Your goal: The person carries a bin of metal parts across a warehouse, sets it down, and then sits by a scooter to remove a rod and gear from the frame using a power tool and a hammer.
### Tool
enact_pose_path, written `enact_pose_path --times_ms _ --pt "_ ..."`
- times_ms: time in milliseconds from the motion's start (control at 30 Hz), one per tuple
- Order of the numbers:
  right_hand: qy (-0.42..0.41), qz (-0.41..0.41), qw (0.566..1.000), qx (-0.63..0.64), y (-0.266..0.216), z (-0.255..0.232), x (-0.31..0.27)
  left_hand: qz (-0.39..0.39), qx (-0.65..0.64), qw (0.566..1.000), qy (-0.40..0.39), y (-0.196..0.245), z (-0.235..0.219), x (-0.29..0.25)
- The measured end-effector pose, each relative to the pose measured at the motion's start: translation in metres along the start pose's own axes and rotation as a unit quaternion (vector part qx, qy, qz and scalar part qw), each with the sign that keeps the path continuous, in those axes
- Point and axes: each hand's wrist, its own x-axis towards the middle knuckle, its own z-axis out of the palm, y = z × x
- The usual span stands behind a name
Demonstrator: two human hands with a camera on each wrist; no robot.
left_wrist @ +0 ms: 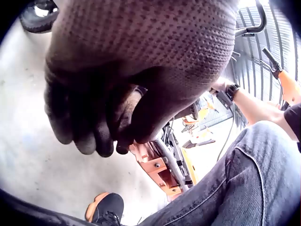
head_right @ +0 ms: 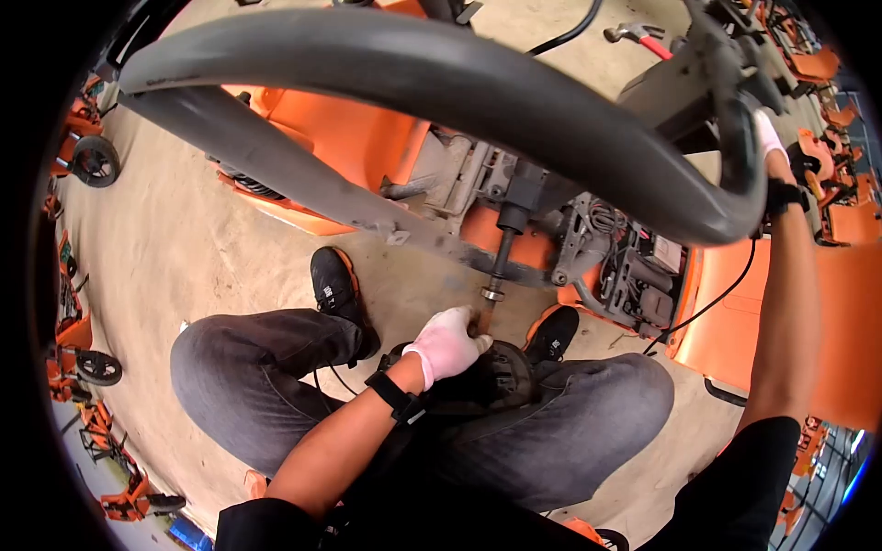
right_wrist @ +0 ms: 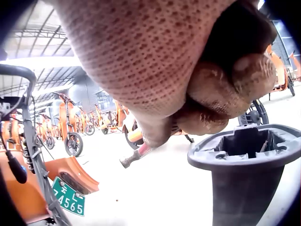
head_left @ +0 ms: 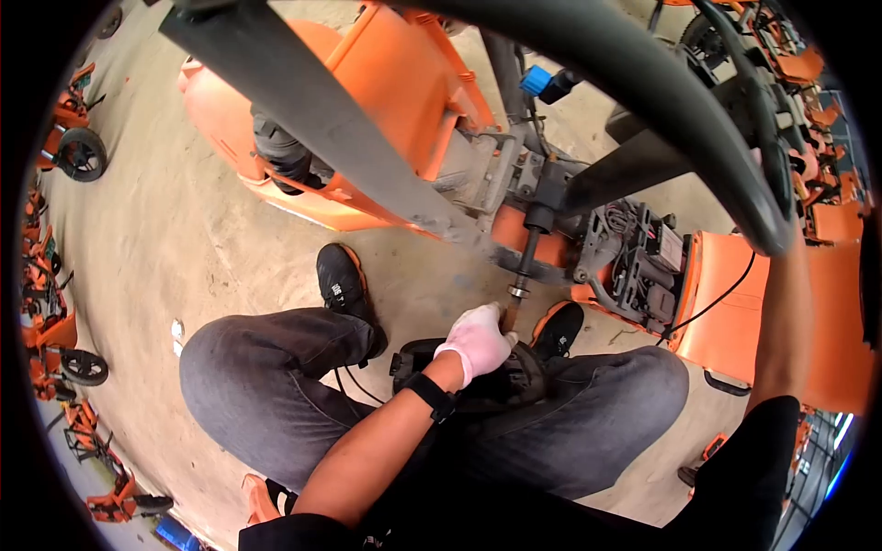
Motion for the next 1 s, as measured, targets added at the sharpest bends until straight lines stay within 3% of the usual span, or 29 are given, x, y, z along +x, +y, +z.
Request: enact_pose_path --times_ms 67,167,200,300,400,600,667,800,833,867,933,1000 --pt "0.015 0.030 0.998 0.045 -0.004 -0.006 -0.015 0.025 -0.028 0.999 0.029 -0.003 0.005 0.009" --pt "0.075 0.082 0.968 0.226 -0.008 -0.004 -0.068 0.016 -0.235 0.969 0.079 -0.005 0.013 0.025" --pt "0.051 0.121 0.970 0.203 -0.041 -0.033 -0.102 0.025 -0.231 0.970 0.074 -0.006 0.016 0.029" --pt "0.048 0.190 0.954 0.226 -0.054 -0.018 -0.183 -0.031 -0.442 0.892 0.085 0.004 0.017 0.028" --pt "0.063 0.245 0.940 0.227 -0.088 -0.004 -0.282 -0.061 -0.447 0.892 0.039 0.005 0.014 0.025" --pt "0.008 0.391 0.884 0.256 -0.164 0.053 -0.482 -0.027 -0.397 0.917 -0.025 -0.013 0.016 0.016" --pt "-0.035 0.443 0.846 0.294 -0.196 0.079 -0.534 -0.107 -0.416 0.901 -0.064 -0.002 0.008 0.002" --pt "-0.065 0.521 0.792 0.310 -0.256 0.164 -0.589 -0.139 -0.426 0.888 -0.099 -0.002 0.000 -0.001" --pt "-0.070 0.565 0.739 0.361 -0.267 0.185 -0.595 -0.141 -0.428 0.887 -0.100 -0.004 0.001 -0.001" --pt "-0.063 0.583 0.716 0.378 -0.276 0.205 -0.598 -0.139 -0.425 0.889 -0.098 -0.005 0.002 -0.003" --pt "-0.080 0.655 0.600 0.452 -0.287 0.231 -0.589 -0.180 -0.426 0.875 -0.143 -0.005 0.006 -0.006" --pt "-0.071 0.683 0.559 0.465 -0.289 0.266 -0.585 -0.146 -0.407 0.891 -0.141 -0.008 0.014 -0.015"
